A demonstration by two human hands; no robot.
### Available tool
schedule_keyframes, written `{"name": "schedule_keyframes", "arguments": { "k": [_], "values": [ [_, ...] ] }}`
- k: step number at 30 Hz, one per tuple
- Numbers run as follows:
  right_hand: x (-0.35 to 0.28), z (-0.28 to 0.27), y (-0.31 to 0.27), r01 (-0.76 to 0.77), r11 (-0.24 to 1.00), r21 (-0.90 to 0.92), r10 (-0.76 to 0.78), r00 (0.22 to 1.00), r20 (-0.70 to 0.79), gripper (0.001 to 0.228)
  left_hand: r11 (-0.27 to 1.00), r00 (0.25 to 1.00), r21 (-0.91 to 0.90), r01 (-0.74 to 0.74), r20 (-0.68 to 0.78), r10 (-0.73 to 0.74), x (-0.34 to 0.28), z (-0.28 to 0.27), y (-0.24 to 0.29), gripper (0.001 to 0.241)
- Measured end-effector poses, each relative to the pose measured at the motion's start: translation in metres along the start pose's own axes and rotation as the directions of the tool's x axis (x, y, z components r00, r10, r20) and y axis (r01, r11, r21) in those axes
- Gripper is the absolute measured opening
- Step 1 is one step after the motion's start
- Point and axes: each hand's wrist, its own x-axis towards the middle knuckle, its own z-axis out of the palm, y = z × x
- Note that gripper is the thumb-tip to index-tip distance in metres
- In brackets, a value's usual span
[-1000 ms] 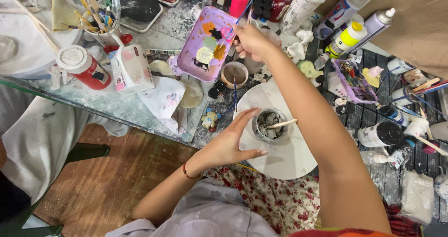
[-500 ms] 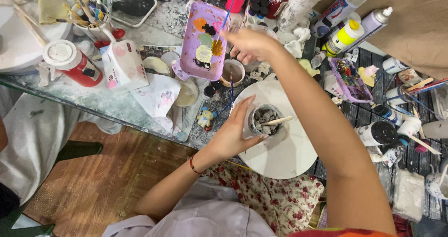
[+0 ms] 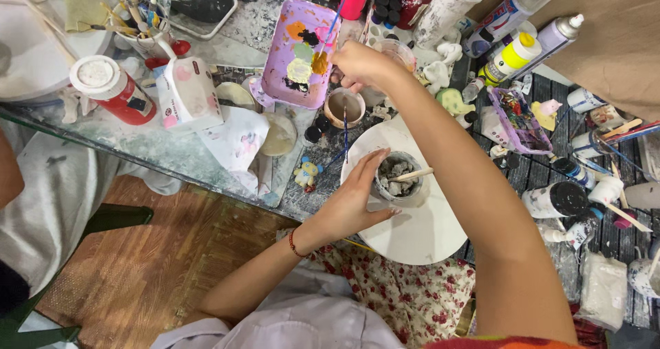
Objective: The person mixes a gray paste-like substance in a small container using a wooden stick. They add liquid from a nearby cup and continue stirring to achieve a consistent texture.
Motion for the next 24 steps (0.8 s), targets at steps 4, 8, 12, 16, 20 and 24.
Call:
{"name": "schedule_keyframes", "arguments": {
  "k": [4,8,12,16,20,24],
  "values": [
    [-0.048,-0.017,-0.002,0.032,0.999,0.001,-0.031,0.976,-0.214,0.033,1.0,1.0,-0.018,-0.003,-0.016,0.003,0.005,0.005,-0.002,0.109],
    [-0.094,-0.031,0.024,0.361,0.77,-0.526,-0.638,0.467,-0.613,0.023,1.0,0.996,-0.02,0.006,-0.089,-0.008,0.008,0.015,-0.005,0.108],
    [-0.111,-0.026,0.07,0.32,0.852,-0.414,-0.509,0.328,-0.796,0.039,0.998,0.986,0.047,-0.03,-0.161,0.037,0.01,0.024,-0.01,0.105],
    [-0.09,-0.015,0.109,0.173,0.846,-0.505,-0.527,0.413,-0.743,0.069,0.997,0.984,0.082,-0.007,-0.178,0.022,0.01,0.029,-0.014,0.103],
    [-0.055,-0.021,0.126,0.017,0.95,-0.311,-0.262,0.586,-0.767,0.068,0.996,0.981,0.08,-0.035,-0.188,0.049,0.01,0.027,-0.017,0.104],
    [-0.035,-0.041,0.13,0.147,0.985,0.085,-0.053,0.742,-0.668,0.035,0.997,0.985,0.074,-0.038,-0.164,0.05,0.01,0.022,-0.018,0.103]
  ]
}}
